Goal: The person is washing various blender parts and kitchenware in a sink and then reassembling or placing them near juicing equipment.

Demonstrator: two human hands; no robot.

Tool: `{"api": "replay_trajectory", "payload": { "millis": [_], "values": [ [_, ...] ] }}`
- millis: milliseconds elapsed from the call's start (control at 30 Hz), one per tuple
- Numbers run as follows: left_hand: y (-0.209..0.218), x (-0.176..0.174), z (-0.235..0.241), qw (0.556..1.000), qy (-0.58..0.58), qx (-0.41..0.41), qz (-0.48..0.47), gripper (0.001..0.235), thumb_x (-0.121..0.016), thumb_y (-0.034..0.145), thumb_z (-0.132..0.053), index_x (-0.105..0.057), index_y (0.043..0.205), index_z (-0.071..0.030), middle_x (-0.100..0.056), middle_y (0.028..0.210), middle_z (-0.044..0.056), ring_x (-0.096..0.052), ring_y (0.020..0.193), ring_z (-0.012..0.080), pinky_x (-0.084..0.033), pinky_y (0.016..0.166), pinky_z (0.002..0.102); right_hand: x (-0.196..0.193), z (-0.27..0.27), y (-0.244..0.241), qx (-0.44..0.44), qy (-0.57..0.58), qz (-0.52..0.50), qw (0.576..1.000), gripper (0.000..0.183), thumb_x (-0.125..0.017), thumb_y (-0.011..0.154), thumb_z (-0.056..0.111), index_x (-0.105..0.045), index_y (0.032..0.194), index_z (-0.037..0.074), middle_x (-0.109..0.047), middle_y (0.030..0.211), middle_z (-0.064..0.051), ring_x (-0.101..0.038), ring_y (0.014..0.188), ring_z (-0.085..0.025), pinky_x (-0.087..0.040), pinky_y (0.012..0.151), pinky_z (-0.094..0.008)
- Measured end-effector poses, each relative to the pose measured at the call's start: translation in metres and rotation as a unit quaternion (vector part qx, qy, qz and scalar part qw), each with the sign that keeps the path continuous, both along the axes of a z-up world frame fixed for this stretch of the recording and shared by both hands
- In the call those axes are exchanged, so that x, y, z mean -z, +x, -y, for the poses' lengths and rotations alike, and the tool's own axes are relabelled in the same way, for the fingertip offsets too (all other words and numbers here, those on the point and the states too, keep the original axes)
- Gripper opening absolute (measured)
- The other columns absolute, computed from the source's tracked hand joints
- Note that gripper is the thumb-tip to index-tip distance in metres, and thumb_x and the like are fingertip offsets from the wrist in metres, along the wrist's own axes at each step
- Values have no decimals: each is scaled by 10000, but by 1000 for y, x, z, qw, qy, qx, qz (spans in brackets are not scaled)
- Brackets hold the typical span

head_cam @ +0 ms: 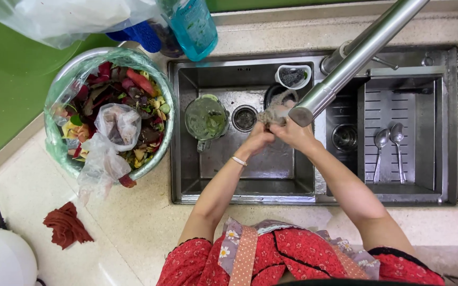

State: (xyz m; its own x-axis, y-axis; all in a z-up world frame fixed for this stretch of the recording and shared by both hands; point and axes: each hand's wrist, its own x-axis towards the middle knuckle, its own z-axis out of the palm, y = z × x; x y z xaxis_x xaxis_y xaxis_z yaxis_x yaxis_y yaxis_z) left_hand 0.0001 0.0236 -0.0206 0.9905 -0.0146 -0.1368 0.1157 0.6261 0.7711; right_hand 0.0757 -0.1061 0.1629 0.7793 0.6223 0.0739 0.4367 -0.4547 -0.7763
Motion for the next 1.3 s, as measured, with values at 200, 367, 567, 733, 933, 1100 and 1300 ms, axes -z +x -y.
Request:
{"api": "replay_trajectory", "payload": {
  "millis": [200,367,567,733,933,1100,1300],
  "values": [
    [10,-59,-25,937,-317,-65,-129,337,-675,944,-201,-551,1201,-21,-668,1162,121,-663,1050,280,-554,895,475,-12,10,-13,-97,-213,90,968,585,-768,756,156,-660,1328,213,-643,1105,-207,-678,870,-394,-558,713,-487],
    [8,-32,-30,979,-77,-113,-154,336,-698,991,-204,-572,1255,-40,-666,1159,64,-672,1028,195,-602,888,439,8,50,11,-87,-222,135,962,515,-740,785,139,-676,1288,231,-669,1160,-194,-700,827,-395,-573,673,-488],
    [0,-45,-23,947,303,-80,-71,460,-796,910,-123,-581,1293,16,-704,1156,114,-653,1026,178,-554,918,346,-4,41,13,53,-21,-90,994,247,-704,959,225,-703,1169,94,-734,973,-125,-733,848,-301,-581,762,-427],
    [-9,-44,-11,949,286,-130,-9,569,-727,816,-38,-528,1347,17,-660,1202,90,-636,1119,143,-522,963,290,0,16,18,-106,-24,223,969,409,-672,790,134,-694,1174,-6,-642,1115,-211,-623,1031,-371,-508,906,-470],
    [-6,-51,-24,925,334,-179,22,525,-786,859,-6,-505,1301,38,-633,1194,74,-607,1070,126,-497,944,271,71,26,31,23,-6,-120,992,245,-576,935,197,-676,1066,16,-662,1058,-206,-641,1054,-357,-520,966,-476],
    [-12,-42,-20,957,270,-105,14,447,-709,902,-26,-546,1314,22,-623,1147,67,-584,1044,110,-516,916,272,-17,12,4,-32,-3,102,994,378,-595,790,154,-704,1128,25,-665,1027,-211,-627,1026,-399,-499,903,-496],
    [-11,-74,-26,983,151,-101,13,496,-747,948,-55,-517,1385,-11,-635,1275,56,-600,1164,130,-498,1025,290,38,45,14,-26,-89,1,996,348,-566,884,164,-678,1201,75,-678,1125,-199,-644,1073,-390,-513,933,-476]
  ]
}}
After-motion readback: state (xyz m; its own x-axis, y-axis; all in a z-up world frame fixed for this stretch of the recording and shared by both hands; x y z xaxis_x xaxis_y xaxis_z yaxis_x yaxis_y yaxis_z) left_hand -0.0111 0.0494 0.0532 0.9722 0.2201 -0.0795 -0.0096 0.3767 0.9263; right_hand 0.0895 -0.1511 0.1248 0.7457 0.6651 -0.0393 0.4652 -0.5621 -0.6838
